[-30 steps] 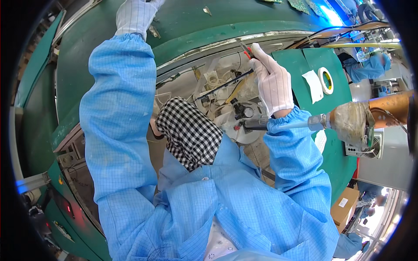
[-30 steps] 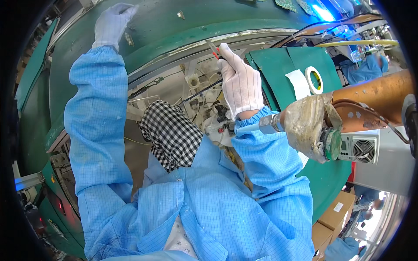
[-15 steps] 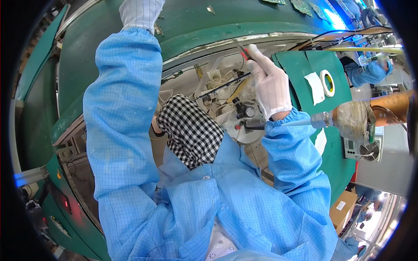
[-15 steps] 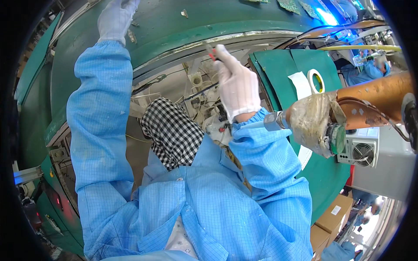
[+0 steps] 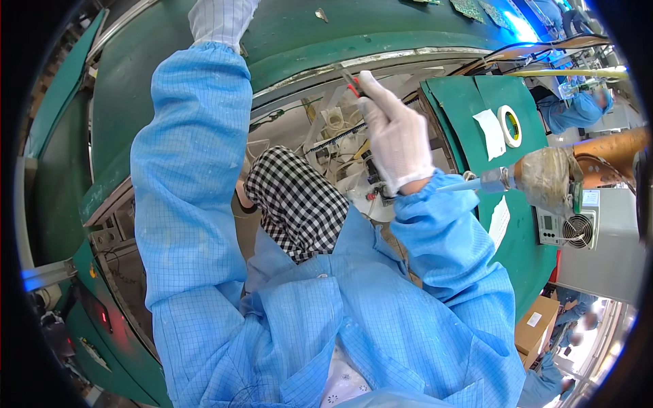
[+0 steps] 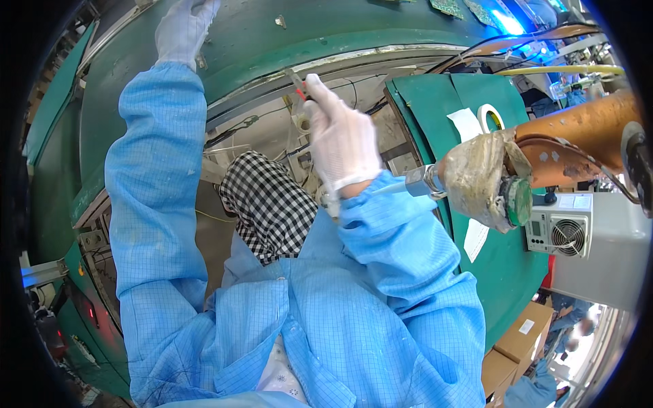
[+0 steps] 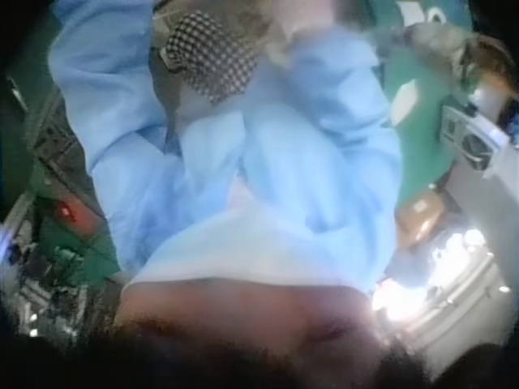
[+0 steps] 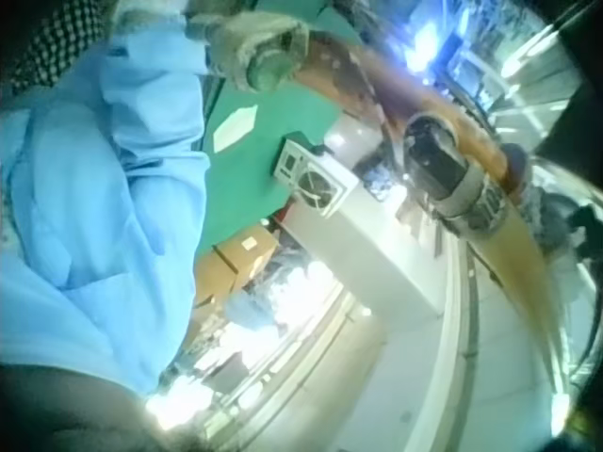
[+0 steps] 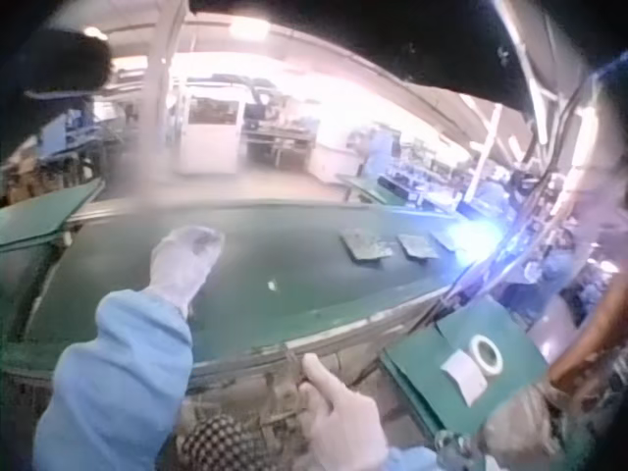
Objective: Soldering components and marking printed circuit boards at an assembly line workstation.
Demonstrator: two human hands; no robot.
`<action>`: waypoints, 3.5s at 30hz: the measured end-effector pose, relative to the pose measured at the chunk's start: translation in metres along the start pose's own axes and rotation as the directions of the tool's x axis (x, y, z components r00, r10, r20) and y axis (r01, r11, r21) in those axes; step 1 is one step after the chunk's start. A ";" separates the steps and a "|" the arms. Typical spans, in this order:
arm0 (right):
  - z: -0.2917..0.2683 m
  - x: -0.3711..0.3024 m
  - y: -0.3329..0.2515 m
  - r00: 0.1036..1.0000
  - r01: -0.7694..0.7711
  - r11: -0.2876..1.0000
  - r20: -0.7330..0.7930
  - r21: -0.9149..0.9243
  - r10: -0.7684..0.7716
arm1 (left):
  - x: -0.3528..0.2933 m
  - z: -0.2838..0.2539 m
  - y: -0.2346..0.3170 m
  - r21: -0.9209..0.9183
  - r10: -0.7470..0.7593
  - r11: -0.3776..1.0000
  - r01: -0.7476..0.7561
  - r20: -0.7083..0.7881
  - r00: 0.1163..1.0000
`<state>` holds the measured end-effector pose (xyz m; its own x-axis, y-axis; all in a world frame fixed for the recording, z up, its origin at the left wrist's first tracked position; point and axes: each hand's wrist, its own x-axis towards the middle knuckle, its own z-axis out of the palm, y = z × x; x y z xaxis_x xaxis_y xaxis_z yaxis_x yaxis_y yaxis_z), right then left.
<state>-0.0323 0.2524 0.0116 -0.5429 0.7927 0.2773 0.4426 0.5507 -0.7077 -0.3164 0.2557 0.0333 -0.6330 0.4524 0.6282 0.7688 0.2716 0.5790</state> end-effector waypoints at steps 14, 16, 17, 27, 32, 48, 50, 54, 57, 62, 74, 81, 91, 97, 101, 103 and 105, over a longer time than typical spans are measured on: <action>0.010 -0.006 0.001 0.998 0.041 0.999 -0.038 0.020 -0.041 | 0.006 0.016 -0.004 -0.049 0.003 0.999 -0.003 0.013 1.000; 0.034 -0.016 -0.021 0.994 0.101 0.995 0.032 0.006 -0.101 | 0.004 0.012 -0.009 -0.075 -0.037 0.996 0.039 0.027 0.999; 0.040 -0.016 -0.030 0.992 0.104 0.994 0.069 0.032 -0.106 | 0.002 0.007 -0.012 -0.104 -0.074 0.992 0.079 0.045 0.996; 0.044 -0.012 -0.024 0.988 0.148 0.989 0.044 0.025 -0.149 | -0.034 -0.075 -0.013 -0.345 0.397 0.917 -0.199 0.740 0.543; 0.041 -0.013 -0.025 0.987 0.153 0.986 0.045 0.068 -0.157 | -0.046 -0.076 -0.045 -0.338 0.613 0.777 -0.530 0.598 0.517; 0.075 -0.034 -0.067 0.967 0.190 0.980 0.162 0.061 -0.198 | -0.019 -0.106 -0.036 0.255 -0.093 0.967 0.025 0.261 0.961; 0.070 -0.032 -0.067 0.966 0.160 0.985 0.193 0.071 -0.171 | -0.022 -0.116 -0.057 0.347 -0.046 0.938 -0.003 0.133 0.990; 0.042 -0.025 -0.032 0.996 0.083 0.996 0.040 0.044 -0.084 | -0.009 -0.140 -0.128 0.568 -0.121 0.822 0.031 0.121 0.985; 0.040 -0.027 -0.029 0.990 0.141 0.987 0.002 -0.080 -0.141 | -0.021 -0.179 -0.186 0.664 0.093 0.738 -0.122 0.078 0.993; 0.082 -0.042 -0.071 0.988 0.118 0.993 0.104 -0.025 -0.115 | -0.038 -0.184 -0.167 0.508 -0.020 0.861 -0.011 0.056 0.998; 0.079 -0.045 -0.070 0.992 0.067 0.994 0.098 0.092 -0.076 | -0.051 -0.203 -0.184 0.303 -0.244 0.928 0.216 0.057 0.968; 0.115 -0.057 -0.112 0.979 0.145 0.987 0.136 0.063 -0.153 | -0.055 -0.192 -0.200 0.479 -0.023 0.878 -0.004 0.049 0.999; 0.075 -0.042 -0.077 0.996 -0.065 0.998 0.061 0.021 0.063 | -0.058 -0.200 -0.190 0.516 -0.061 0.856 -0.018 0.134 0.989; 0.091 -0.049 -0.082 0.998 0.059 0.998 -0.018 -0.024 -0.059 | -0.059 -0.197 -0.197 0.506 0.056 0.857 -0.099 0.098 0.994; 0.091 -0.049 -0.090 1.000 0.009 0.999 -0.005 -0.044 -0.009 | -0.057 -0.194 -0.198 0.517 0.055 0.849 -0.110 0.120 0.991; 0.094 -0.048 -0.090 0.999 0.029 0.999 -0.021 -0.035 -0.029 | -0.055 -0.195 -0.200 0.520 0.049 0.847 -0.109 0.128 0.991; 0.096 -0.048 -0.090 0.998 0.057 0.997 -0.025 -0.053 -0.058 | -0.056 -0.201 -0.204 0.577 0.064 0.807 -0.127 0.129 0.990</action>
<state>-0.1145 0.1392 -0.0002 -0.5497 0.7657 0.3341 0.4481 0.6078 -0.6556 -0.4564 0.0042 -0.0152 -0.5656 0.5746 0.5915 0.7536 0.6514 0.0877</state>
